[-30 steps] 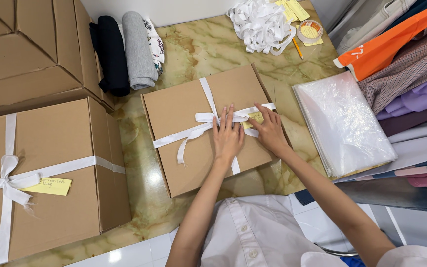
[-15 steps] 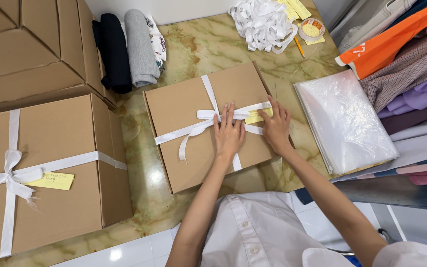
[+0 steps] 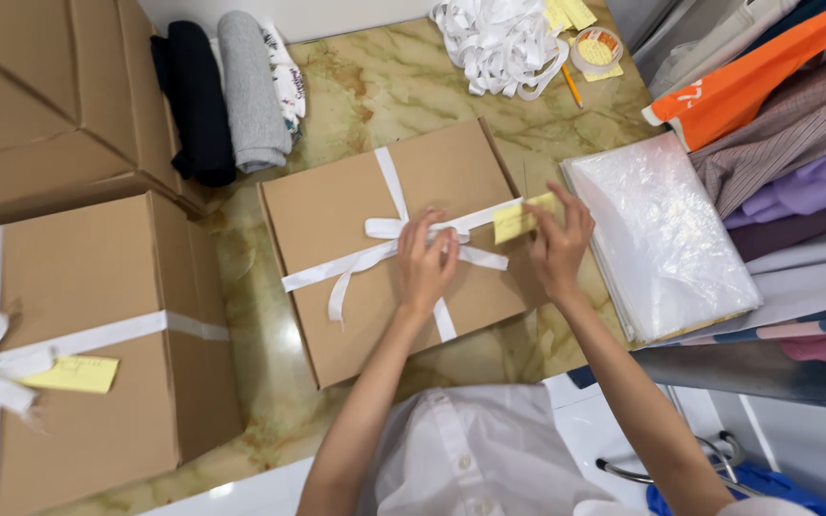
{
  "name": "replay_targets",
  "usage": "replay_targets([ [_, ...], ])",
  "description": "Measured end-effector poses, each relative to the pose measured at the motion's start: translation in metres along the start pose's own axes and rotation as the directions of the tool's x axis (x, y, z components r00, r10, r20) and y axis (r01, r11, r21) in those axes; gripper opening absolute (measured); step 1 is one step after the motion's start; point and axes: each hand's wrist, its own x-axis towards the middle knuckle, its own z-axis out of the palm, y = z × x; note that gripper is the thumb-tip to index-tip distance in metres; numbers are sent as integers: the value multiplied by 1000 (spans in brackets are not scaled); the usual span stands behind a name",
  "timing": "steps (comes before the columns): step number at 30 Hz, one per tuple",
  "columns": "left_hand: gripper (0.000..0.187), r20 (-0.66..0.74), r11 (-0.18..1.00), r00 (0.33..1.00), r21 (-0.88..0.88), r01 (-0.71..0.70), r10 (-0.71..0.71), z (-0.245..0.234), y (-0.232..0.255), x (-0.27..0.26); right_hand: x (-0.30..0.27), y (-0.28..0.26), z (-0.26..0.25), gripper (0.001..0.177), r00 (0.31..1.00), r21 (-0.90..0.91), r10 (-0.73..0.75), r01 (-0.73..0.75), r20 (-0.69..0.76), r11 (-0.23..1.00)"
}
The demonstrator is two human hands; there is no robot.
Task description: Packing items into cardboard boxes and tying decorative ribbons
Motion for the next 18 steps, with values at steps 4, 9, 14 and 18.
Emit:
replay_targets([
  [4, 12, -26, 988, 992, -89, 122, -125, 27, -16, 57, 42, 25, 11, 43, 977, 111, 215, -215, 14, 970],
  [9, 15, 110, 898, 932, -249, 363, -346, 70, -53, 128, 95, 75, 55, 44, 913, 174, 401, -408, 73, 896],
  [14, 16, 116, 852, 909, -317, 416, -400, 106, -97, 180, 149, 122, 100, 49, 897, 12, 424, -429, 126, 903],
  [18, 16, 65, 831, 889, -332, 447, -453, 118, -129, 217, 178, 210, 164, 62, 877, -133, 445, -427, 180, 894],
])
